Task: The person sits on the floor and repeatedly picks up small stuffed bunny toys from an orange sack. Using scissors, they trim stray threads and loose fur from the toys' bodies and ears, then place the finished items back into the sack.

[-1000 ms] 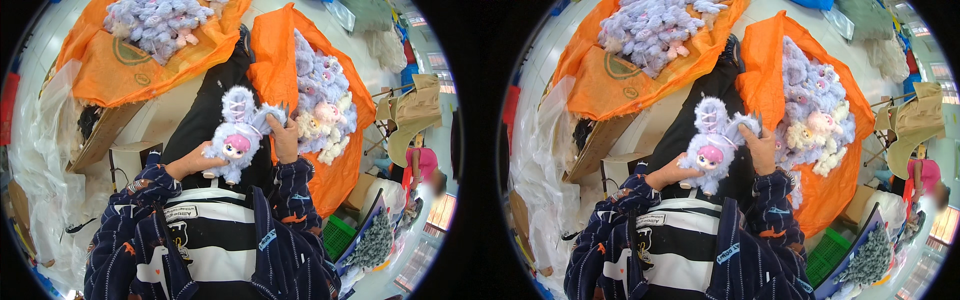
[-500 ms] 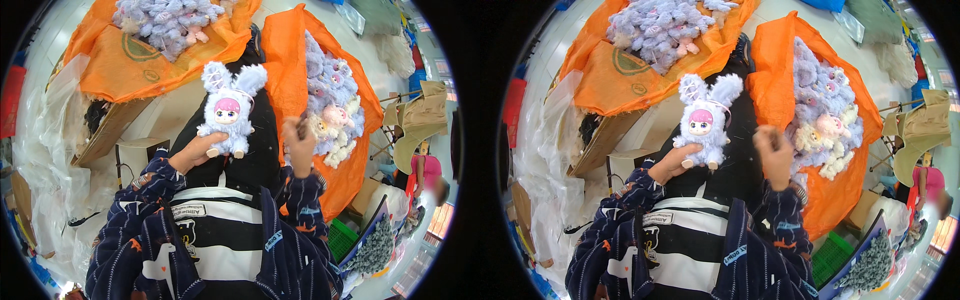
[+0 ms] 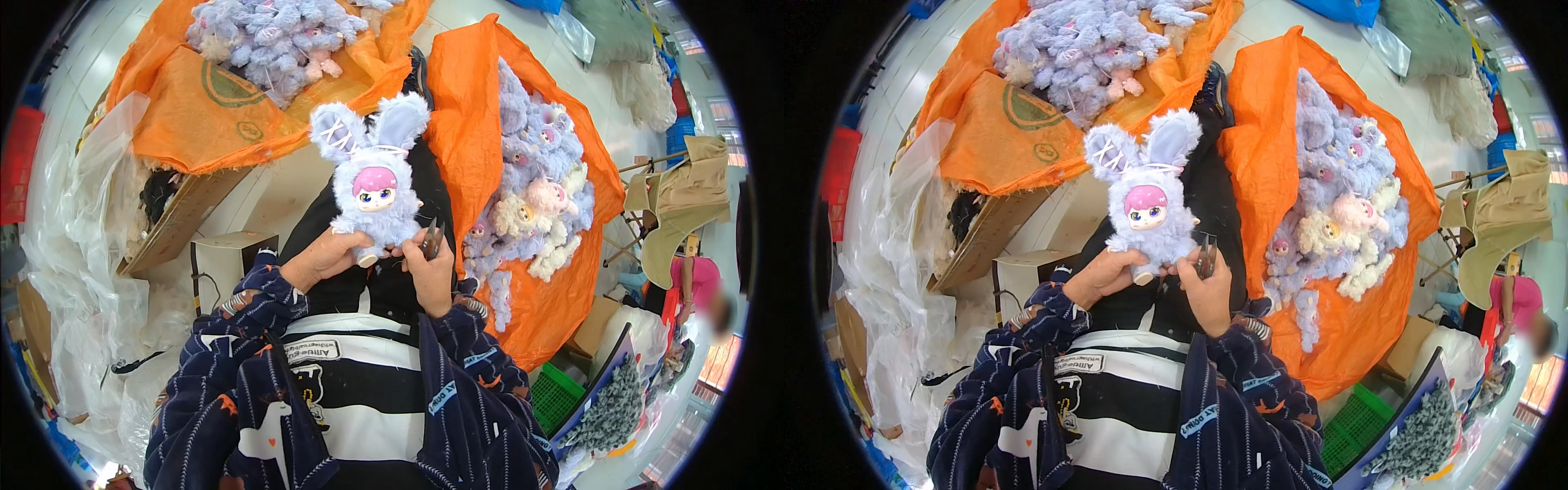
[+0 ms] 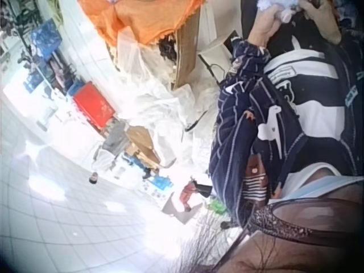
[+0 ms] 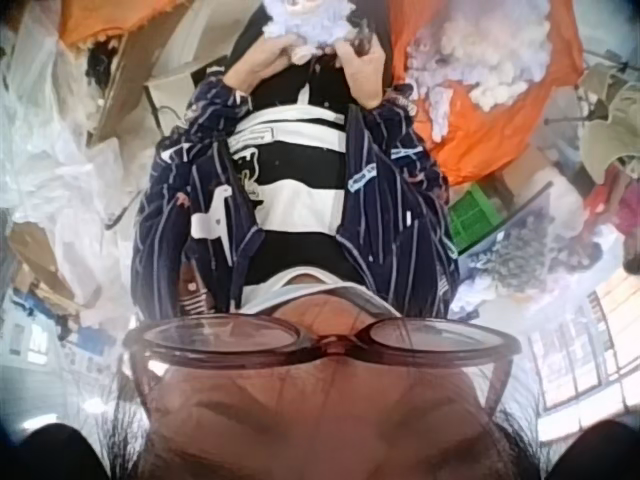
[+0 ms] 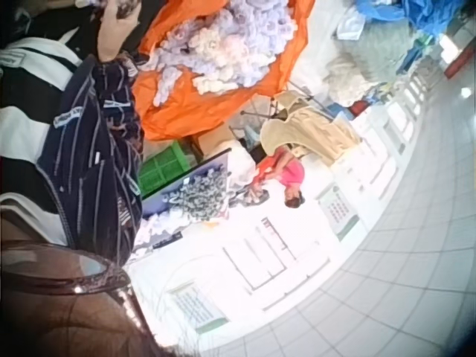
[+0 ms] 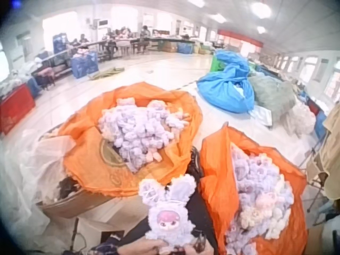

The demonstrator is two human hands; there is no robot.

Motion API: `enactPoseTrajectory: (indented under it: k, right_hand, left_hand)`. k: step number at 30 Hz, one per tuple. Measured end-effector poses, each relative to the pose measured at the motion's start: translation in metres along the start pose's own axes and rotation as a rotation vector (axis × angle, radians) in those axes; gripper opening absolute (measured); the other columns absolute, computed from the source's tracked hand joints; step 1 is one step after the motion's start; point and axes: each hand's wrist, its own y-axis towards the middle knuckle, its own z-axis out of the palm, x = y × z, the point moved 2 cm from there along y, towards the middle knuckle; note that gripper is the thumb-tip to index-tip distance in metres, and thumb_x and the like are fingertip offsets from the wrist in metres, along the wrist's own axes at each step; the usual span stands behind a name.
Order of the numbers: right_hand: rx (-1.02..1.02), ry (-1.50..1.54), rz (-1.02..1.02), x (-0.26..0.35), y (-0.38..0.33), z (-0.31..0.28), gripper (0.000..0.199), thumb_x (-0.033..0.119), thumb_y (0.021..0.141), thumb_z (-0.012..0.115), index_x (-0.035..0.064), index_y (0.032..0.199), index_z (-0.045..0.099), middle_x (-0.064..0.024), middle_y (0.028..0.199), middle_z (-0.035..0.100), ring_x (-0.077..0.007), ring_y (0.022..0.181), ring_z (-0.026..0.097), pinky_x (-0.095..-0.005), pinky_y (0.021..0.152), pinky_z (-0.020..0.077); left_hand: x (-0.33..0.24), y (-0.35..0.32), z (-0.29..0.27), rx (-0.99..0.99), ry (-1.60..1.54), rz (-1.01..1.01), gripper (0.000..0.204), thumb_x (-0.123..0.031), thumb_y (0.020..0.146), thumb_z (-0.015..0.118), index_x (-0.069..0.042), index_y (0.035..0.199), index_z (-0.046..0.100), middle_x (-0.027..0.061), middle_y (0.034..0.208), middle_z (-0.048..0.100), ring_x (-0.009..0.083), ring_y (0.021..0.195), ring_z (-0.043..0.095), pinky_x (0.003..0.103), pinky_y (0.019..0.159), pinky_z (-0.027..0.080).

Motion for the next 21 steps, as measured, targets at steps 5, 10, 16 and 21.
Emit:
enactPoseTrajectory:
  k: [5,10,16,21]
  right_hand:
    - [-0.052,-0.408,-0.416,0.004,0.0,-0.008,0.016,-0.001,0.074,0.062,0.0041,0.082,0.048,-0.0013,0.069,0.052,-0.0051,0.056,0.046,-0.0187,0.05,0.0359]
    - [0.203,-0.851,-0.927,0.015,0.004,-0.006,0.025,-0.004,0.065,0.067,0.0041,0.081,0.05,-0.0103,0.071,0.054,-0.0183,0.056,0.056,-0.0246,0.049,0.042]
    - [0.206,-0.315,-0.386,0.005,-0.004,0.006,0.019,-0.001,0.074,0.059,0.0047,0.087,0.047,-0.0095,0.069,0.055,-0.0126,0.051,0.05,-0.0246,0.046,0.0403]
    - [0.233,0.3,0.208,0.02,-0.009,0.014,0.023,0.006,0.084,0.046,0.0011,0.105,0.039,-0.0114,0.075,0.058,-0.0078,0.045,0.042,-0.0216,0.044,0.0387]
  left_hand:
    - [-0.024,-0.003,0.017,-0.109,0.367,0.31,0.063,-0.017,0.082,0.059,-0.004,0.132,0.023,0.0122,0.121,0.045,0.02,0.108,0.048,0.035,0.091,0.04]
    - [-0.035,-0.006,0.04,-0.221,-0.057,0.303,0.044,-0.022,0.083,0.057,-0.005,0.121,0.041,0.0097,0.114,0.051,0.0177,0.103,0.052,0.034,0.084,0.045]
    - [-0.032,0.01,0.02,-0.282,-0.239,0.356,0.031,-0.017,0.081,0.054,-0.004,0.109,0.051,0.0079,0.107,0.057,0.0202,0.1,0.055,0.036,0.085,0.045]
    - [-0.034,0.014,0.014,-0.193,-0.31,0.362,0.042,-0.019,0.075,0.055,-0.004,0.114,0.048,0.011,0.114,0.054,0.0252,0.108,0.05,0.042,0.094,0.038]
